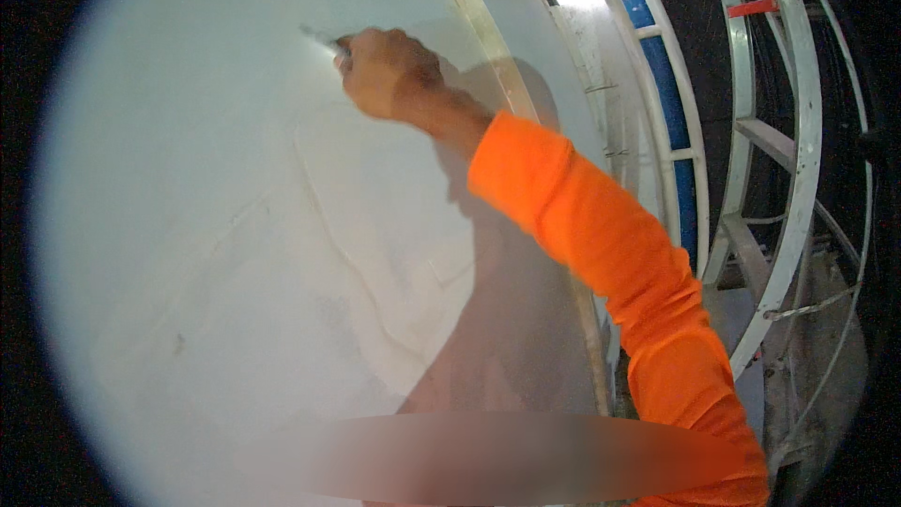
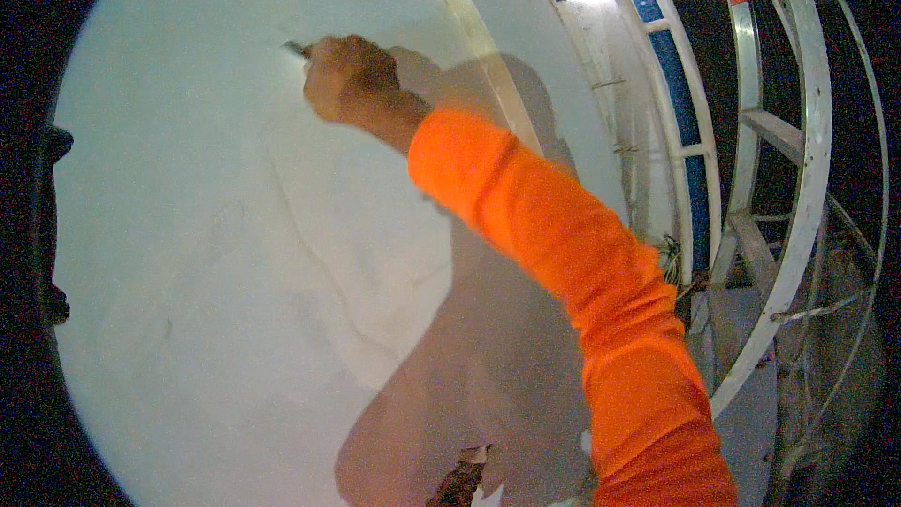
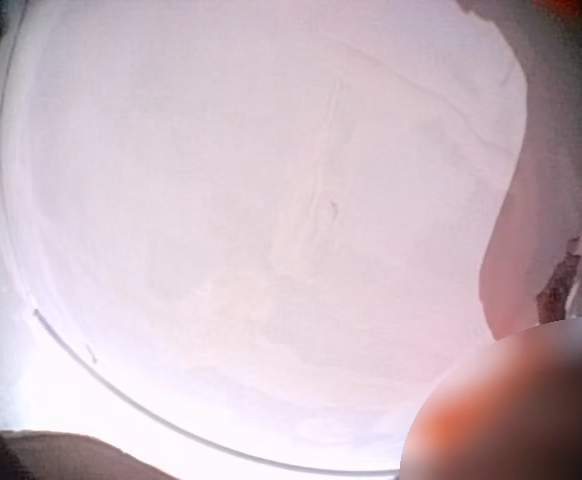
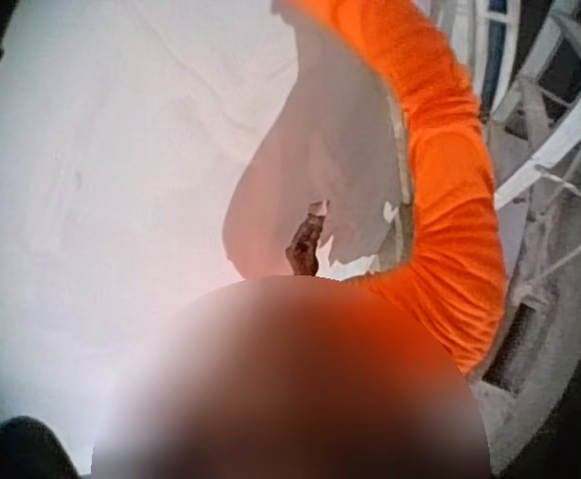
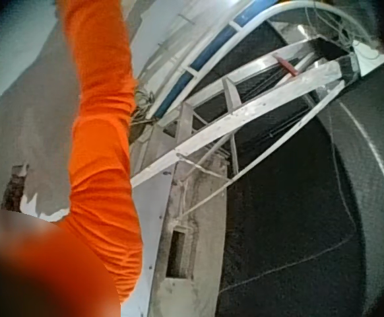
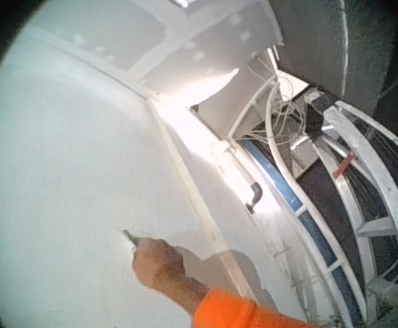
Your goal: The person applies joint compound to a wall corner using a putty knife and a hawk. They repeatedly scoop compound from the hawk and spread it along the corner, smoothing the surface. The person briefly steps down to reload the hawk from a container on the floor, then continues applying and smoothing the compound.
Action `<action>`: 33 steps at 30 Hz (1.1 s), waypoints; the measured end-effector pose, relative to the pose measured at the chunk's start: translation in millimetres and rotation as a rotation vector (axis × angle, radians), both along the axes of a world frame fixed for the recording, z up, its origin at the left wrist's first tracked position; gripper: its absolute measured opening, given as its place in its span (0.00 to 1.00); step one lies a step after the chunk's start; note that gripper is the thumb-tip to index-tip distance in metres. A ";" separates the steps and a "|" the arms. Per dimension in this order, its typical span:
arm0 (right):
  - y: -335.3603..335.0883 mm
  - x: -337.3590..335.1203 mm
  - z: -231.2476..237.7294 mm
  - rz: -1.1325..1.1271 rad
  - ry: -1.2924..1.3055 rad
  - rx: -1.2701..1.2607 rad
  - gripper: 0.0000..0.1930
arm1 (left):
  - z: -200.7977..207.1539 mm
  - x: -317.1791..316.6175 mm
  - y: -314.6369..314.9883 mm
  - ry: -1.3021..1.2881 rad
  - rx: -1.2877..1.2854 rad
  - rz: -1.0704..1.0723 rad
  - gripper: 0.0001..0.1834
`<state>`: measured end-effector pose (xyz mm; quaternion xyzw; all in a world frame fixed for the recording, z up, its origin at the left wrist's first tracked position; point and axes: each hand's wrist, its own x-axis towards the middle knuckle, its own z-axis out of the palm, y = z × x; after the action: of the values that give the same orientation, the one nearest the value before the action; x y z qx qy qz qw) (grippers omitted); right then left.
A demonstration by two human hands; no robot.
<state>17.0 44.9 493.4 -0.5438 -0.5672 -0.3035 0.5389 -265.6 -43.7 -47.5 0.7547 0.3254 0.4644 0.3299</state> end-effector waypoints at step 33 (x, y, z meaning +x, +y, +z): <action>33.6 125.2 -4.8 0.259 -0.478 0.276 0.24 | 6.7 40.1 -10.7 -0.207 -0.169 -0.100 0.16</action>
<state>142.2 78.5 488.5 -0.3016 -0.6959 -0.4259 0.4932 -225.5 -54.3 -40.8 0.6875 0.2898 0.4937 0.4469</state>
